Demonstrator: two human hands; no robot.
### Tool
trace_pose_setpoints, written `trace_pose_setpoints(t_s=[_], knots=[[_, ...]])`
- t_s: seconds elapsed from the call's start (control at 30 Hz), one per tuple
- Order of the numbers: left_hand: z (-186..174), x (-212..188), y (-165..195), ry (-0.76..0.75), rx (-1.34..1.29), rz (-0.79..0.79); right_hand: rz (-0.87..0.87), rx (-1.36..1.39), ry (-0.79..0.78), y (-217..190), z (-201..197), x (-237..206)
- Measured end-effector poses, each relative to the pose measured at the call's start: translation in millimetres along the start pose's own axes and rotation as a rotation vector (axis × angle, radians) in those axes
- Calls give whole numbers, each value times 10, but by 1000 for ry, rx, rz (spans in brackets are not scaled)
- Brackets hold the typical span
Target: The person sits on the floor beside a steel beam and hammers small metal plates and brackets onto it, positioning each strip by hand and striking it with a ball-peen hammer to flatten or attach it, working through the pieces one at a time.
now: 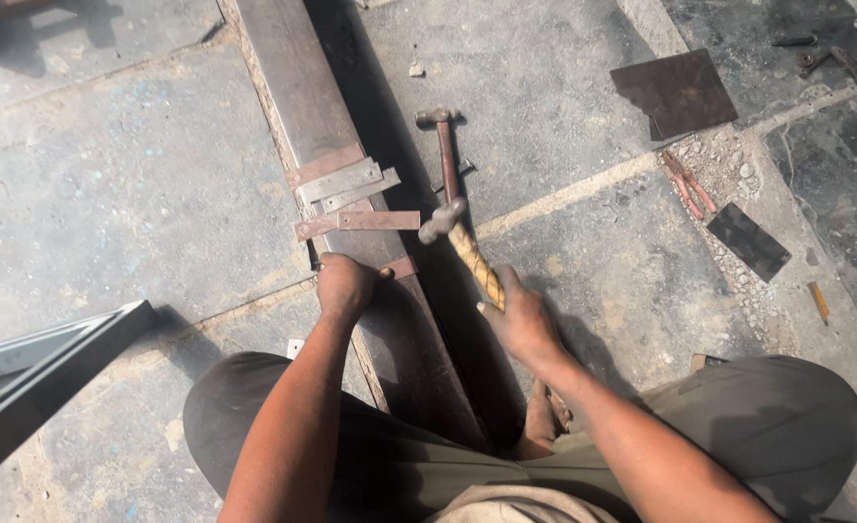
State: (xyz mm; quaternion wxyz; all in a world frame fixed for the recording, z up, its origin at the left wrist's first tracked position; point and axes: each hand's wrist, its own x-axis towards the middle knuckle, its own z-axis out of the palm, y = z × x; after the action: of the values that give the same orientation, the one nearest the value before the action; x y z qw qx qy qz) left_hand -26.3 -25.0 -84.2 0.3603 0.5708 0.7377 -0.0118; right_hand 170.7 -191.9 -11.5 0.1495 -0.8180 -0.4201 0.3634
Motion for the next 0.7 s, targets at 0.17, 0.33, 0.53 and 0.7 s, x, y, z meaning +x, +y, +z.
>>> trace_pose_setpoints(t_s=[0.17,0.33,0.53,0.7], knots=[[116,108,-57,-23,10,12,118,799,-58,-134,-461,-296],[70,112,-60,-20,-71,-14,224,931,240,-285,-331,-377],[-47,14,22,-48,-99,-75,6,498,-194,-206,226,-256],[-4,38,-1,-55,-115,-83,252,881,3,91,-103,-23]])
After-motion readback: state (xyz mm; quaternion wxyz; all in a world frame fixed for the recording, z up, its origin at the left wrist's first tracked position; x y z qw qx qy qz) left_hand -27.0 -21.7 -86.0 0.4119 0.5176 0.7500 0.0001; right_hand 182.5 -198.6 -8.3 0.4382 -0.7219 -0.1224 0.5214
